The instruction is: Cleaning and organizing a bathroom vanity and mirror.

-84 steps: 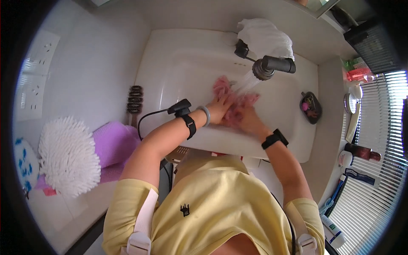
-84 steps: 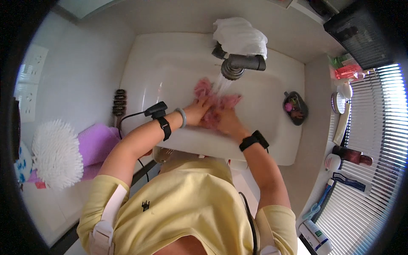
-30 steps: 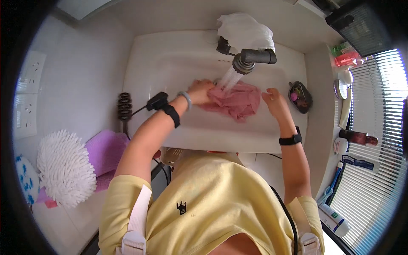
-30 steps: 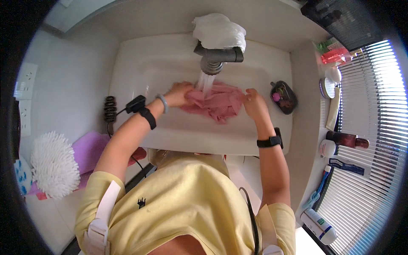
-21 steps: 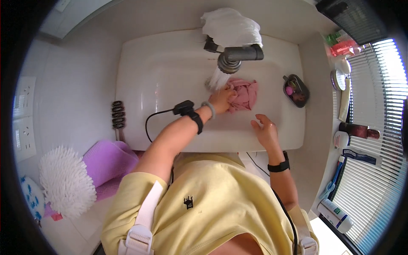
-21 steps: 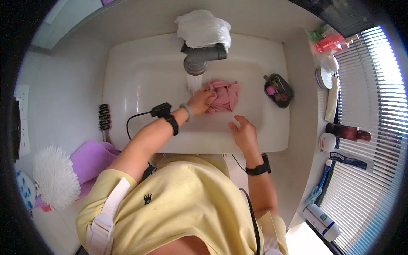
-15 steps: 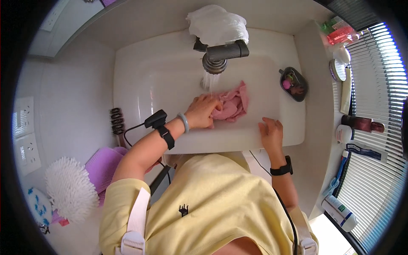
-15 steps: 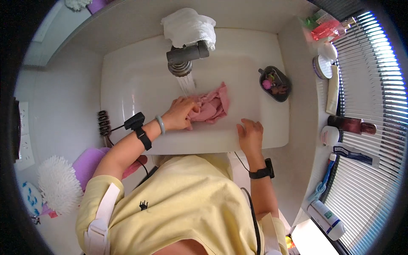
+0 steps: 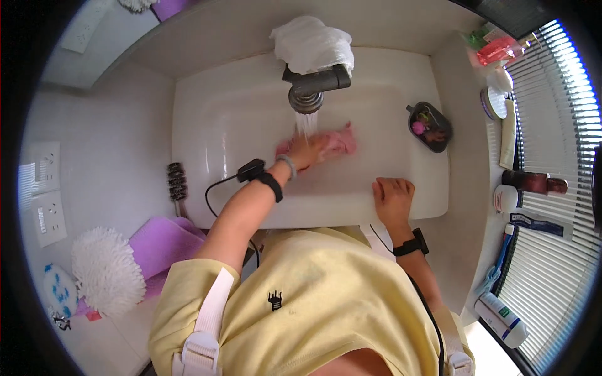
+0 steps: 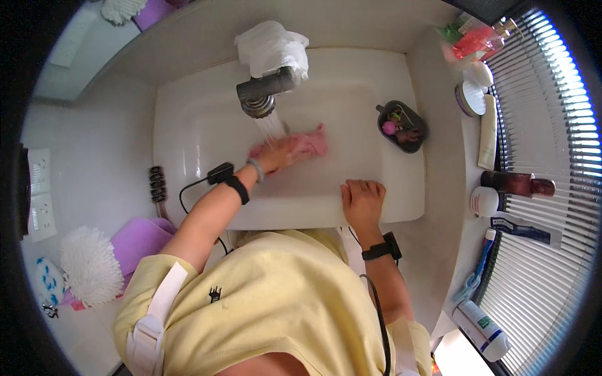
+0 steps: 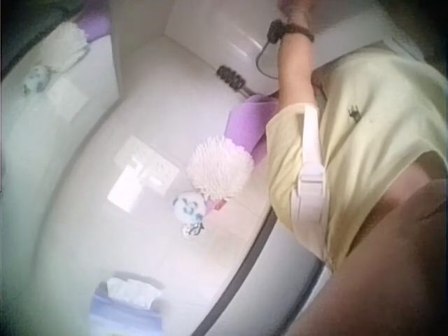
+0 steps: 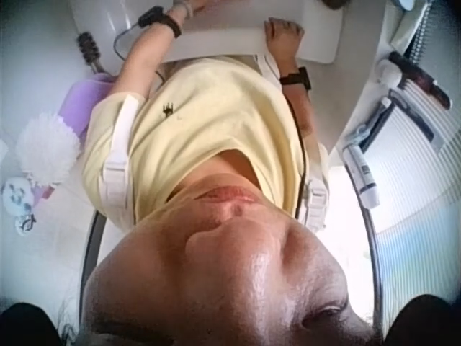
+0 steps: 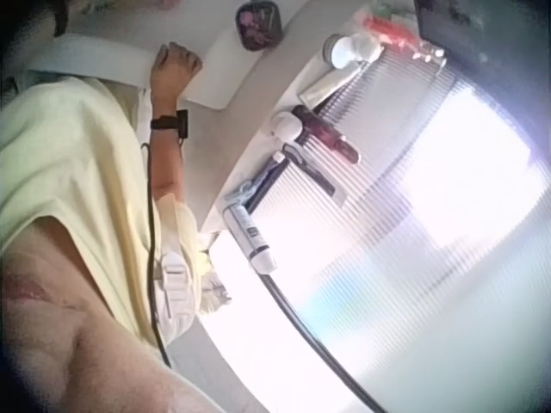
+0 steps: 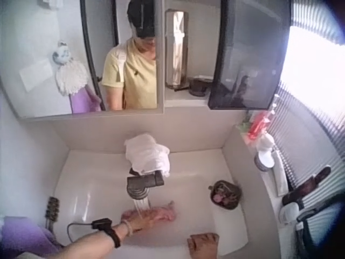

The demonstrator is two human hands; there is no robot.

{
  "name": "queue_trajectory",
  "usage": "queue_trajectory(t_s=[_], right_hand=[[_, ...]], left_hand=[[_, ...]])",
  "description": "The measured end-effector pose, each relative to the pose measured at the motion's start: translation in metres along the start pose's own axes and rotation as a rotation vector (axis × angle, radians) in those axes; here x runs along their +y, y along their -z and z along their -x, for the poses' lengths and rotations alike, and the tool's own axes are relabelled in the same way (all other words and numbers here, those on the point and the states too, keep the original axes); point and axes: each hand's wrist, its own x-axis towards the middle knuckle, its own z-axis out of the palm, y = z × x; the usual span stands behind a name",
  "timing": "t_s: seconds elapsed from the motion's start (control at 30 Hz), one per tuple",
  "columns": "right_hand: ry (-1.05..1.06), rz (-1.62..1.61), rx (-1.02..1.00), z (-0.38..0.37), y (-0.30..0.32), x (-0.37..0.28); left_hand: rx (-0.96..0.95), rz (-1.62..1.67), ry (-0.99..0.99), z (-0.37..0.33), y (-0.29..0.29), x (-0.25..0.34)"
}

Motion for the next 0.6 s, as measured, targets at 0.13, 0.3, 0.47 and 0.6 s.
queue_trajectory(t_s=[0.13,0.3,0.47,0.6], right_hand=[[-0.049,0.067,-0.016,0.001,0.0,0.004],[-0.024,0.041,-0.009,-0.002,0.001,0.003],[-0.061,0.006,-0.002,-0.002,0.005,0.005],[-0.079,-0.033,-0.014,-0.002,0.003,0.004]], left_hand=[[0.106,1.755,0.369,0.044,0.027,-0.013],[0.666,0.479,0.099,0.042,0.034,-0.03],[0.229,-0.009,-0.004,0.044,0.061,0.044],[0.272,0.075,-0.113,0.033,0.041,0.029]])
